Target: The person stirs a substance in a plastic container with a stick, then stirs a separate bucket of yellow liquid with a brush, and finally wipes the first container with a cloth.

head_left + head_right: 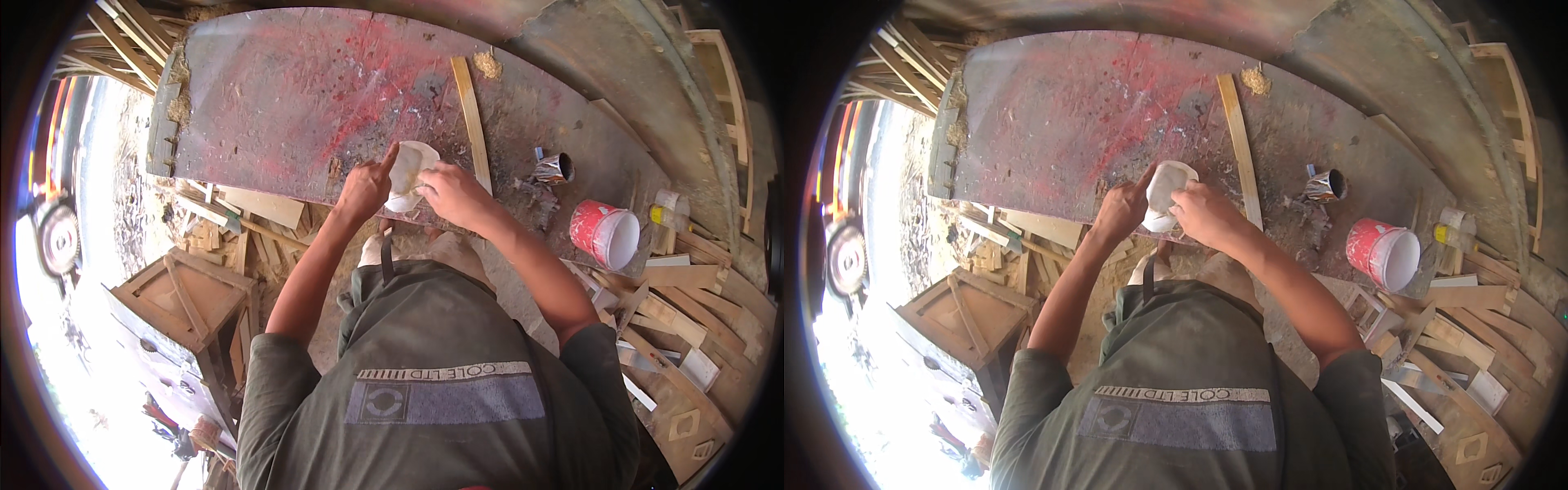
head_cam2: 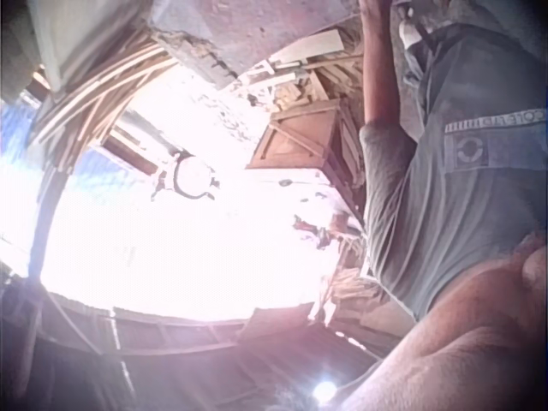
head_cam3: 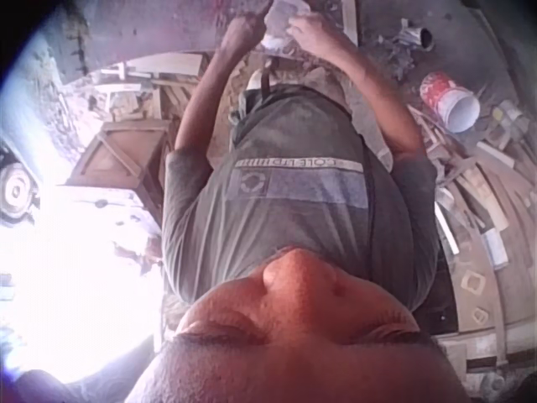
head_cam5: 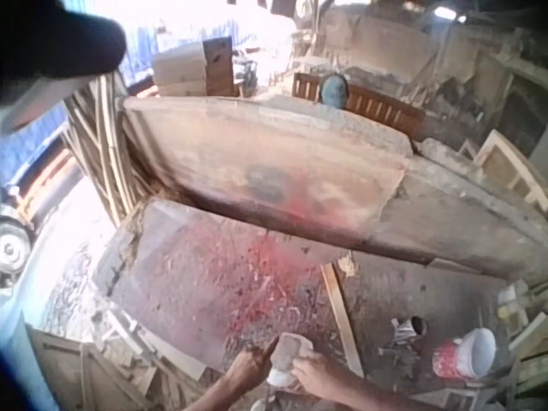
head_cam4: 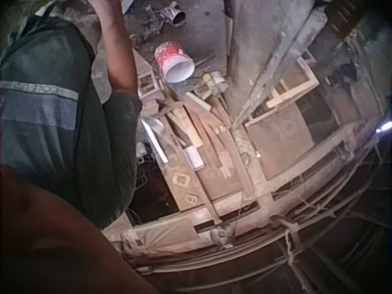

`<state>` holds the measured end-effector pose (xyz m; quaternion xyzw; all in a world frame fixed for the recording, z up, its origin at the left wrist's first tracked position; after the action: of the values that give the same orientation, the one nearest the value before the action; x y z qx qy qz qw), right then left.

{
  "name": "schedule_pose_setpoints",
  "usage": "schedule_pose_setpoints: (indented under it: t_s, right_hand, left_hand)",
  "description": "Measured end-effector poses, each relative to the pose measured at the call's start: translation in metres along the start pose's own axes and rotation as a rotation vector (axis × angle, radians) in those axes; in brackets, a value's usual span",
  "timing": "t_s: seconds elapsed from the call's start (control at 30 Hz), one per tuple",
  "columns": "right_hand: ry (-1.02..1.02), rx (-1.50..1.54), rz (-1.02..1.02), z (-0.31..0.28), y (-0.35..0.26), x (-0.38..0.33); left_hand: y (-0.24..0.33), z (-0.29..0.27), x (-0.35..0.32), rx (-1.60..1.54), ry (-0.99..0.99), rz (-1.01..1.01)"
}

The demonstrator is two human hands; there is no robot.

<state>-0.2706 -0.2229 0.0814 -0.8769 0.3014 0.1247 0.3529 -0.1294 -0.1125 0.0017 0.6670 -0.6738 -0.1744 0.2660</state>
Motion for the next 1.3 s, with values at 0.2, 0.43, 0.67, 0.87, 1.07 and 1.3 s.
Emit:
schedule_pose_setpoints:
  t_s: [0.2,0.43,0.67,0.87,1.07,1.3]
  right_hand:
    - [0.086,0.185,0.037,-0.028,-0.003,-0.018]
    - [0.190,0.306,0.021,-0.049,-0.016,-0.040]
    - [0.336,0.361,0.214,-0.099,-0.001,-0.073]
    - [0.419,0.478,0.477,-0.070,0.101,-0.066]
    - [0.581,0.789,0.483,-0.023,0.146,-0.074]
    - [0.736,0.756,0.384,0.034,0.191,-0.042]
  left_hand:
    - [0.002,-0.004,-0.014,-0.062,-0.031,-0.207]
    - [-0.002,-0.009,-0.022,-0.174,0.124,-0.224]
    - [-0.029,-0.034,0.040,-0.095,0.029,-0.137]
    - [-0.044,-0.019,0.045,-0.104,0.004,-0.021]
    - [-0.012,-0.055,0.022,0.027,0.293,-0.053]
    - [-0.003,-0.077,0.007,0.214,0.395,-0.010]
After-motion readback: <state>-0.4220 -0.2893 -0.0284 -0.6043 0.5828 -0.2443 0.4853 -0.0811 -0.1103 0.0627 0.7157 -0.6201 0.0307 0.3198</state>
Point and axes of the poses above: each hand's wrist, its own x-axis towards the middle knuckle, its own z-axis out of the palm, y = z × x, the point moved 4 cm from there along x, towards the middle knuckle, and after that the axes turned 13 degrees about z, right-handed, at the moved point
